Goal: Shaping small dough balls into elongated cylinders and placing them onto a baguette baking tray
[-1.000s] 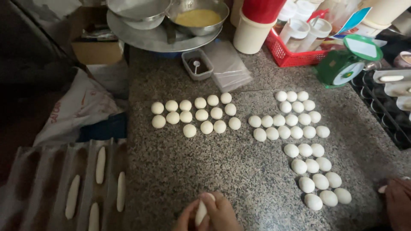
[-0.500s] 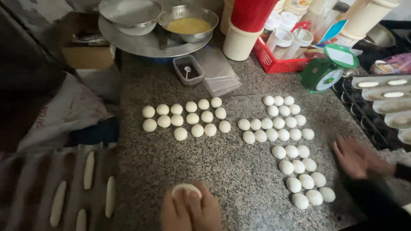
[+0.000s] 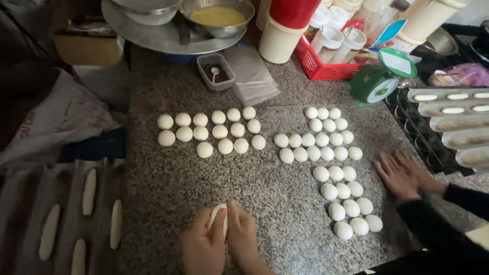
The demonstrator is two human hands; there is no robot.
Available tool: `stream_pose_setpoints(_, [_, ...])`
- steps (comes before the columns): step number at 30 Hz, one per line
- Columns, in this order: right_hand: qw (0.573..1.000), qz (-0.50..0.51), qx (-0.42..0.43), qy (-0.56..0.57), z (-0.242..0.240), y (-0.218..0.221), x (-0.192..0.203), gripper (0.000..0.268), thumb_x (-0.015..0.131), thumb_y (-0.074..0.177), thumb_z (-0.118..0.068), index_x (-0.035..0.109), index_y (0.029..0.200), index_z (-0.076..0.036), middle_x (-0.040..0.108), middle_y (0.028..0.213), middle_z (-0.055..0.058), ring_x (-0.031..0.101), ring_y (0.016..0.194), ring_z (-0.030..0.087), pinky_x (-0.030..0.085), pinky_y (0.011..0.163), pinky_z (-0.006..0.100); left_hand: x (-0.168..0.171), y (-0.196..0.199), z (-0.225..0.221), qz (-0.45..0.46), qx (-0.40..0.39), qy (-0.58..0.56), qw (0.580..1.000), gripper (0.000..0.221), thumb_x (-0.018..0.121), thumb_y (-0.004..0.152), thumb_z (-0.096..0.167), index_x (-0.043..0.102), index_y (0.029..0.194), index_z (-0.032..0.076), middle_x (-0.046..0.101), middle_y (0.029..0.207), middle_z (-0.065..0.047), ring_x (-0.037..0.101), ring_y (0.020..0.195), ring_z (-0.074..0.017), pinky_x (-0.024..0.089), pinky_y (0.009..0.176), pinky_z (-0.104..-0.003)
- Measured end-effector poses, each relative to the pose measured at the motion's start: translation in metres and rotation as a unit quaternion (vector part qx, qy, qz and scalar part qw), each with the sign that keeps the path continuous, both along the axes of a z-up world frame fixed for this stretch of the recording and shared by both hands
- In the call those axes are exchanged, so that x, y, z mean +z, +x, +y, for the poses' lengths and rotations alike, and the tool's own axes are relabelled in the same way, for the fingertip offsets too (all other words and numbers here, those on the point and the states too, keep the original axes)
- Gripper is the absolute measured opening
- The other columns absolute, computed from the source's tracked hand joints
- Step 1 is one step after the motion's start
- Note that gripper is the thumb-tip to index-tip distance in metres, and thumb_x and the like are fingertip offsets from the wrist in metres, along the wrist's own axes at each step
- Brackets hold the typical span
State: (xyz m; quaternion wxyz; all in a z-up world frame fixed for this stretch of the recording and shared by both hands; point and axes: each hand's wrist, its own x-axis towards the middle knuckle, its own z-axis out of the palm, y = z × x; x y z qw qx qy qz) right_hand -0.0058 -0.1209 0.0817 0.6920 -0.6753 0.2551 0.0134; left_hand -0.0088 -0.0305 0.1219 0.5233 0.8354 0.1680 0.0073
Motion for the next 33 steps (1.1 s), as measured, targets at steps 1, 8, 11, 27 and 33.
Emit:
stream_pose_setpoints(1, [1.000,0.010,-0.019,-0.007,0.002,0.000,0.014,0.048,0.058,0.109,-0.039,0.062,0.068,-0.013,0.057,0.056,0.001,0.048,0.050,0.012,0.035,0.048,0.032,0.006,0.000,-0.001,0.065,-0.019,-0.001,0.998,0.036,0.059,0.094,0.052,0.081,0.105,0.026,0.084,0.093,-0.003,0.079,0.090,-0.0274,0.056,0.075,-0.039])
stream_pose_setpoints(8, [0.987,0.045,-0.074,0.137,-0.014,0.008,0.001,0.051,0.061,0.108,-0.042,0.054,0.066,-0.013,0.064,0.056,0.009,0.053,0.042,0.018,0.039,0.039,0.034,-0.012,-0.008,0.006,0.094,-0.103,0.038,0.989,0.037,0.055,0.099,0.055,0.075,0.100,0.023,0.080,0.086,-0.007,0.075,0.085,-0.0324,0.050,0.071,-0.042])
stream_pose_setpoints(11, [0.986,0.134,-0.083,-0.047,-0.038,0.007,-0.009,0.059,0.072,0.101,-0.046,0.056,0.053,-0.016,0.058,0.049,0.001,0.048,0.043,0.015,0.035,0.046,0.033,-0.003,-0.008,0.020,0.203,-0.131,-0.039,0.970,0.052,0.055,0.109,0.054,0.058,0.076,0.014,0.031,0.060,-0.001,0.032,0.052,-0.0131,0.026,0.060,-0.032])
stream_pose_setpoints(27, [0.856,0.235,0.195,0.418,-0.066,-0.030,0.000,0.129,0.006,0.079,-0.086,0.045,0.154,0.011,0.060,0.144,0.043,0.064,0.123,0.056,0.054,0.104,0.060,0.005,-0.018,0.032,0.420,0.069,-0.366,0.828,0.064,0.058,0.098,0.061,0.080,0.088,0.001,0.075,0.074,-0.018,0.066,0.053,-0.0298,0.047,0.042,-0.038])
stream_pose_setpoints(33, [0.862,0.278,0.350,-0.239,-0.078,0.035,0.073,0.032,0.057,0.108,-0.021,0.069,0.083,-0.005,0.070,0.079,0.006,0.068,0.069,0.018,0.058,0.057,0.025,-0.070,-0.046,0.054,0.472,0.005,-0.398,0.786,0.064,0.053,0.100,0.049,0.058,0.158,0.023,0.067,0.151,-0.010,0.066,0.137,-0.0291,0.062,0.072,-0.044])
